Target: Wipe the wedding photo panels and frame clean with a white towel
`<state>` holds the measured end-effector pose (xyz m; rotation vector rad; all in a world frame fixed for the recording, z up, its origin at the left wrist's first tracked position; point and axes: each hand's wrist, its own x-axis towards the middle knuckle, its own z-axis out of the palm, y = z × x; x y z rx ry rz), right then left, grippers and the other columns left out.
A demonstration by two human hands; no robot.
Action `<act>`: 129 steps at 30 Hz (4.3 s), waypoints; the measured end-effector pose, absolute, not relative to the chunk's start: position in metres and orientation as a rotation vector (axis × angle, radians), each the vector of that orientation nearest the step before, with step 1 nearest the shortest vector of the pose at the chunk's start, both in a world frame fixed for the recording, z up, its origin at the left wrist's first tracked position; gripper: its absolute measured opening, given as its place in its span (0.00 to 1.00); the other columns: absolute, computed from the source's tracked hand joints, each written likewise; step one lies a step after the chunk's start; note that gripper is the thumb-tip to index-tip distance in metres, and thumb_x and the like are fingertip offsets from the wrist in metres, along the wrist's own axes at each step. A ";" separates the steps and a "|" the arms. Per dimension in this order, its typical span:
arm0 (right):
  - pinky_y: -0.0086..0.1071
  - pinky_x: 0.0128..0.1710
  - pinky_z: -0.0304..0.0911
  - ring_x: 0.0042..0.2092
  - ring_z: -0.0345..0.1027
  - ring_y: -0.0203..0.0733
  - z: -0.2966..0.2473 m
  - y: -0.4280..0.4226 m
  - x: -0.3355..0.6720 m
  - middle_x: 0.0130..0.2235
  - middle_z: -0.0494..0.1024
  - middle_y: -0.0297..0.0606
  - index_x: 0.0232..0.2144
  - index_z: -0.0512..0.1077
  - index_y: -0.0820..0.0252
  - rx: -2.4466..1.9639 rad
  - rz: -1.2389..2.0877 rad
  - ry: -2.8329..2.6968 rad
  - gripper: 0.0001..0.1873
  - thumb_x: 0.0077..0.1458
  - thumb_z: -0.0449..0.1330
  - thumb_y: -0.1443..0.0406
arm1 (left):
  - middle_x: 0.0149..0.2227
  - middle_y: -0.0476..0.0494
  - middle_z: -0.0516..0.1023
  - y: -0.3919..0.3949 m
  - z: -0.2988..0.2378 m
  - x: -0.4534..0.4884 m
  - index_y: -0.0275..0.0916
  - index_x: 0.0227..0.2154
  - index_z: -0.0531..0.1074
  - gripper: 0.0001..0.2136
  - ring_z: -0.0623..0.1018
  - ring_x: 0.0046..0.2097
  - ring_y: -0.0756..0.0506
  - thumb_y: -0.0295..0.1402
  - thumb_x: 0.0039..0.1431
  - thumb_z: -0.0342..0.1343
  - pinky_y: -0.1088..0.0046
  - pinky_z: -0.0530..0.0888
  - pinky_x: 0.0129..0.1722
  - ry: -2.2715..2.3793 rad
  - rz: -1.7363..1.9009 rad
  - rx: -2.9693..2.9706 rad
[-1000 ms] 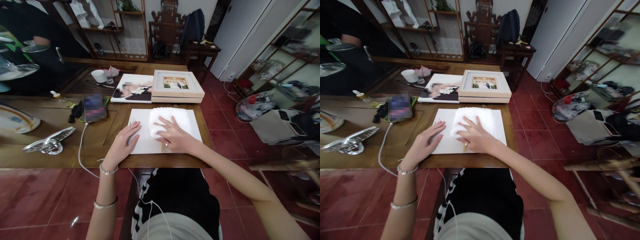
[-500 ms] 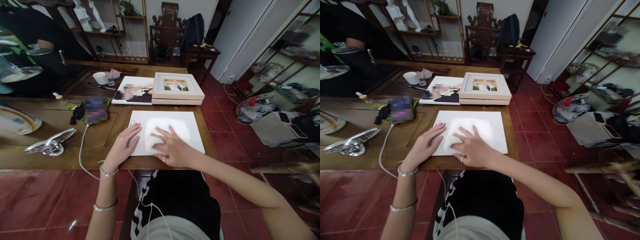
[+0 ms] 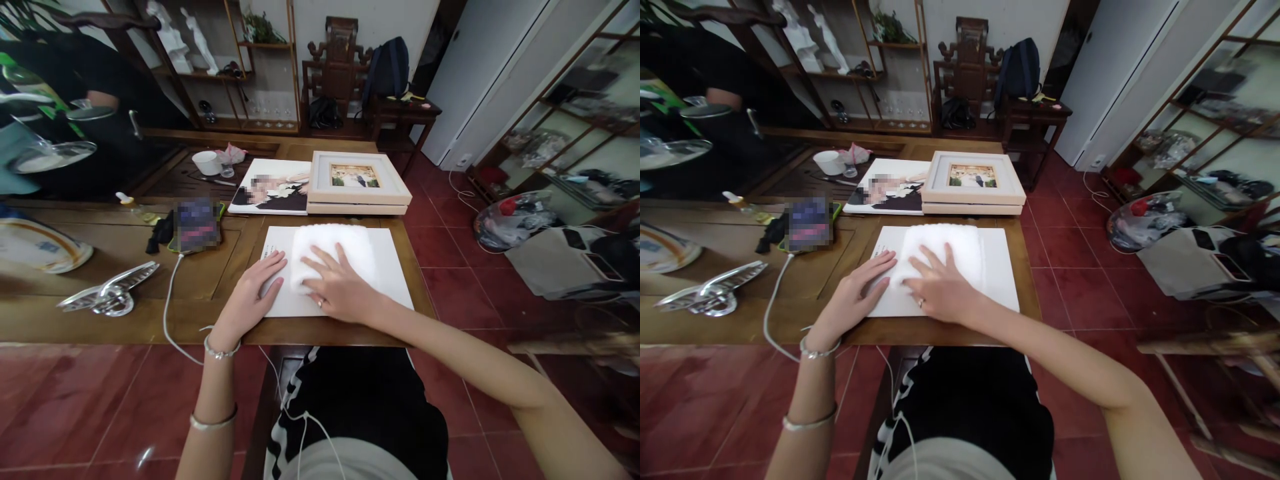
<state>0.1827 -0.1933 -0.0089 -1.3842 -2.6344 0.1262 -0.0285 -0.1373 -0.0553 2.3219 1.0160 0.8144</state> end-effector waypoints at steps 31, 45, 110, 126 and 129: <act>0.67 0.58 0.42 0.64 0.46 0.59 -0.006 -0.190 0.147 0.60 0.65 0.46 0.41 0.75 0.57 -1.015 0.126 -2.791 0.12 0.58 0.54 0.66 | 0.66 0.44 0.55 -0.150 -0.047 -0.033 0.41 0.64 0.54 0.23 0.56 0.66 0.41 0.39 0.69 0.36 0.59 0.53 0.66 0.939 1.068 2.124; 0.52 0.64 0.41 0.64 0.52 0.46 0.017 -0.232 0.180 0.56 0.71 0.46 0.42 0.74 0.59 -0.950 0.568 -2.765 0.11 0.59 0.54 0.66 | 0.57 0.39 0.71 -0.144 -0.053 -0.033 0.35 0.56 0.67 0.22 0.69 0.59 0.41 0.39 0.68 0.38 0.59 0.61 0.62 1.062 0.903 2.209; 0.55 0.63 0.48 0.61 0.59 0.52 -0.006 -0.209 0.276 0.56 0.71 0.45 0.28 0.71 0.57 -1.559 0.343 -2.226 0.10 0.59 0.57 0.60 | 0.55 0.42 0.73 -0.140 -0.055 -0.029 0.39 0.51 0.72 0.17 0.71 0.58 0.42 0.38 0.61 0.53 0.58 0.65 0.61 1.089 0.913 2.281; 0.49 0.64 0.53 0.65 0.51 0.51 0.022 -0.276 0.262 0.58 0.69 0.42 0.28 0.70 0.56 -1.506 0.464 -2.480 0.07 0.52 0.56 0.72 | 0.55 0.41 0.74 -0.140 -0.056 -0.029 0.38 0.51 0.72 0.17 0.71 0.58 0.42 0.36 0.61 0.53 0.58 0.64 0.61 1.083 0.921 2.292; 0.47 0.61 0.59 0.64 0.51 0.51 0.029 -0.291 0.263 0.64 0.59 0.34 0.30 0.69 0.54 -1.544 0.478 -2.465 0.11 0.49 0.55 0.76 | 0.55 0.41 0.74 -0.140 -0.056 -0.028 0.38 0.51 0.72 0.17 0.71 0.58 0.42 0.36 0.61 0.53 0.59 0.64 0.62 1.086 0.918 2.292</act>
